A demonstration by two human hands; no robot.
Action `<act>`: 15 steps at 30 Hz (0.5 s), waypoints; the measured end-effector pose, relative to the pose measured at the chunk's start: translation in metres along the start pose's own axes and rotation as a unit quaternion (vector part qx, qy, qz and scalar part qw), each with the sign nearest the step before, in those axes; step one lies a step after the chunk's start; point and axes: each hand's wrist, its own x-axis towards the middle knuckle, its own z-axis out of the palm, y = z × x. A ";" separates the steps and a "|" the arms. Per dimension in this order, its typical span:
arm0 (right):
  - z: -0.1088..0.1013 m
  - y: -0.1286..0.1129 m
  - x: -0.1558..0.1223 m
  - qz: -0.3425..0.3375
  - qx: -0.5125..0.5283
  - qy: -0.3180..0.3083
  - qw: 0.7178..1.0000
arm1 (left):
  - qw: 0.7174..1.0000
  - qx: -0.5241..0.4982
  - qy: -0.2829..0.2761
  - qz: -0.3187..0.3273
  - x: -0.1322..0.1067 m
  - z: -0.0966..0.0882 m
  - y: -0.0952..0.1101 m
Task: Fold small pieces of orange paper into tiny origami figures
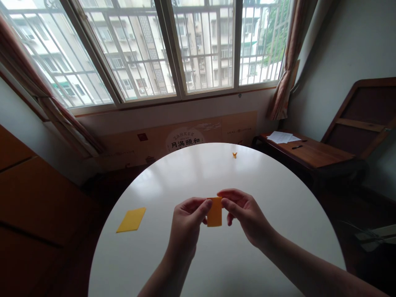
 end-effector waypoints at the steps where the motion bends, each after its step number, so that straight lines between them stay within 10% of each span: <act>1: 0.000 0.001 0.000 -0.005 -0.001 -0.003 1.000 | 1.000 0.000 0.002 -0.001 0.000 0.000 -0.001; 15: 0.000 0.004 0.002 0.036 0.052 0.000 0.998 | 1.000 0.012 0.018 0.016 0.000 0.004 -0.009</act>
